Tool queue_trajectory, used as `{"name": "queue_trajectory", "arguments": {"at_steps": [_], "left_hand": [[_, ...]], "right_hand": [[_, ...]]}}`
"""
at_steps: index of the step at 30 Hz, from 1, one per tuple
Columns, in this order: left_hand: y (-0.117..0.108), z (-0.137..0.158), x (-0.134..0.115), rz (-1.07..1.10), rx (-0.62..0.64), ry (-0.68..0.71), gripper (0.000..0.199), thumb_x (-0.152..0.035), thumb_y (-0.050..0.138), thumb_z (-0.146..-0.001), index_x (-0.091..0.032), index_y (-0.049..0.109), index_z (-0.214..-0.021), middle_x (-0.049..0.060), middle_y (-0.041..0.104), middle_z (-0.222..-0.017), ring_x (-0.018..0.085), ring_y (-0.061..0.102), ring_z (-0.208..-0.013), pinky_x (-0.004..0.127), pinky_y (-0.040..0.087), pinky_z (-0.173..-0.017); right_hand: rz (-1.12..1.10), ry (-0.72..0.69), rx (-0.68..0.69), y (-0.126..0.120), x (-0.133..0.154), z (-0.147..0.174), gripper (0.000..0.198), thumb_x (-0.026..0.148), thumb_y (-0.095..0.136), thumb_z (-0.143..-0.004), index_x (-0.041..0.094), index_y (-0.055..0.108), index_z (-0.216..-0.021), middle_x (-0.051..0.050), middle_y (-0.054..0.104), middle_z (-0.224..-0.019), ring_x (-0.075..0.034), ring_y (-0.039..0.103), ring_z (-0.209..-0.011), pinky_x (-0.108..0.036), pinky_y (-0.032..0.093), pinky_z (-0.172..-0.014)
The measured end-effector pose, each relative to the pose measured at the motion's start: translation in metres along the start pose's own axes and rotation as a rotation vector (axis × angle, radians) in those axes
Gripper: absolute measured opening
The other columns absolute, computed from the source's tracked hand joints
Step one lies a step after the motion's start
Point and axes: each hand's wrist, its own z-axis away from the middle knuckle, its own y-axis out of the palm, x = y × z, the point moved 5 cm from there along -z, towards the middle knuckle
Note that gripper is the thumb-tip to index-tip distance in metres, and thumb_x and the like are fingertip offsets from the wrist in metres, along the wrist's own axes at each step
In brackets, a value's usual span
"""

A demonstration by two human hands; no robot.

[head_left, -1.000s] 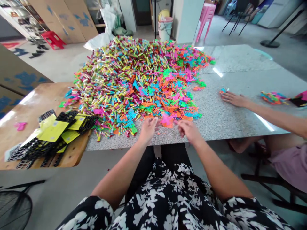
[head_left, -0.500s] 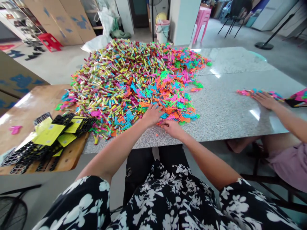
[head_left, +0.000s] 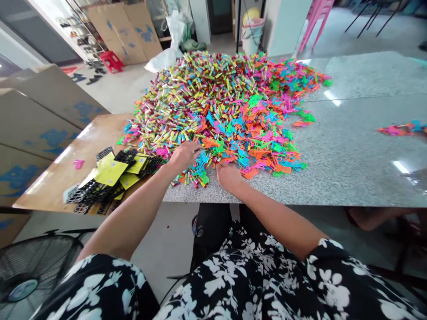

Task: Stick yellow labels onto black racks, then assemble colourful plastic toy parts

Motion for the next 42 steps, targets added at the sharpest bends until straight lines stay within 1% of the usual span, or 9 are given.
{"name": "queue_trajectory", "arguments": {"at_steps": [5, 9, 12, 17, 21, 29, 35, 38, 42], "left_hand": [[0.003, 0.076, -0.009, -0.005, -0.021, -0.262, 0.032, -0.038, 0.056, -0.103, -0.024, 0.079, -0.121, 0.009, 0.08, -0.117, 0.027, 0.073, -0.109, 0.04, 0.055, -0.101], [0.031, 0.109, -0.04, -0.128, 0.112, -0.236, 0.05, -0.028, 0.058, -0.098, -0.026, 0.067, -0.148, 0.015, 0.062, -0.149, 0.035, 0.063, -0.129, 0.047, 0.054, -0.104], [0.039, 0.107, -0.047, -0.135, 0.211, -0.192, 0.056, -0.026, 0.06, -0.095, -0.029, 0.065, -0.15, 0.015, 0.049, -0.162, 0.039, 0.059, -0.134, 0.051, 0.054, -0.105], [0.041, 0.088, -0.033, 0.008, 0.197, -0.243, 0.044, -0.038, 0.061, -0.1, -0.026, 0.067, -0.141, 0.012, 0.067, -0.14, 0.033, 0.06, -0.134, 0.047, 0.048, -0.116], [0.051, 0.081, -0.019, 0.007, 0.117, -0.419, 0.043, -0.045, 0.071, -0.095, -0.02, 0.068, -0.13, 0.016, 0.07, -0.13, 0.036, 0.06, -0.132, 0.048, 0.05, -0.11], [0.054, 0.067, -0.013, 0.086, 0.167, -0.473, 0.037, -0.05, 0.088, -0.078, -0.022, 0.068, -0.091, 0.008, 0.071, -0.099, 0.032, 0.068, -0.104, 0.039, 0.052, -0.089], [0.039, 0.072, -0.024, 0.801, -0.075, -0.67, 0.042, -0.049, 0.086, -0.077, -0.022, 0.057, -0.091, -0.003, 0.062, -0.077, 0.018, 0.064, -0.071, 0.033, 0.054, -0.071], [0.036, 0.073, -0.038, 1.263, -0.175, -0.74, 0.052, -0.051, 0.091, -0.072, -0.021, 0.058, -0.099, -0.001, 0.068, -0.089, 0.016, 0.068, -0.074, 0.034, 0.06, -0.071], [0.036, 0.065, -0.062, 1.482, -0.142, -0.725, 0.06, -0.036, 0.098, -0.062, -0.019, 0.059, -0.104, -0.001, 0.07, -0.092, 0.015, 0.072, -0.078, 0.03, 0.062, -0.071]], "right_hand": [[0.048, -0.05, 0.034, 0.002, 0.022, -0.029, 0.04, 0.017, 0.039, -0.107, 0.017, 0.061, -0.142, -0.021, 0.062, -0.139, -0.029, 0.074, -0.107, -0.042, 0.06, -0.09], [0.088, -0.193, 0.063, 0.004, 0.033, -0.038, 0.041, 0.019, 0.037, -0.109, 0.02, 0.061, -0.141, -0.021, 0.058, -0.145, -0.029, 0.074, -0.105, -0.043, 0.06, -0.089], [0.106, -0.199, 0.072, 0.002, 0.029, -0.041, 0.042, 0.017, 0.038, -0.107, 0.018, 0.063, -0.141, -0.023, 0.059, -0.14, -0.031, 0.073, -0.108, -0.044, 0.06, -0.09], [0.105, -0.182, 0.087, 0.004, 0.01, -0.032, 0.038, 0.028, 0.053, -0.105, 0.016, 0.065, -0.139, -0.022, 0.06, -0.142, -0.033, 0.071, -0.112, -0.043, 0.059, -0.093], [0.068, -0.066, 0.035, 0.011, -0.008, -0.016, 0.042, 0.036, 0.043, -0.111, 0.014, 0.058, -0.144, -0.021, 0.064, -0.136, -0.032, 0.071, -0.109, -0.043, 0.059, -0.089], [0.034, -0.014, -0.015, 0.016, -0.009, -0.002, 0.036, 0.025, 0.043, -0.109, 0.018, 0.061, -0.138, -0.019, 0.056, -0.149, -0.025, 0.07, -0.098, -0.037, 0.058, -0.082], [-0.571, 0.078, -0.211, 0.01, -0.024, 0.011, 0.019, 0.029, 0.057, -0.101, 0.017, 0.062, -0.114, -0.012, 0.073, -0.116, -0.023, 0.07, -0.099, -0.035, 0.055, -0.086], [-1.122, 0.108, -0.18, 0.009, -0.026, 0.023, 0.017, 0.037, 0.06, -0.098, 0.022, 0.057, -0.105, -0.003, 0.075, -0.091, -0.016, 0.064, -0.07, -0.028, 0.052, -0.065], [-1.511, 0.084, -0.159, -0.002, -0.024, 0.037, 0.03, 0.045, 0.068, -0.091, 0.022, 0.064, -0.11, 0.002, 0.072, -0.083, -0.01, 0.051, -0.051, -0.022, 0.041, -0.044]]}}
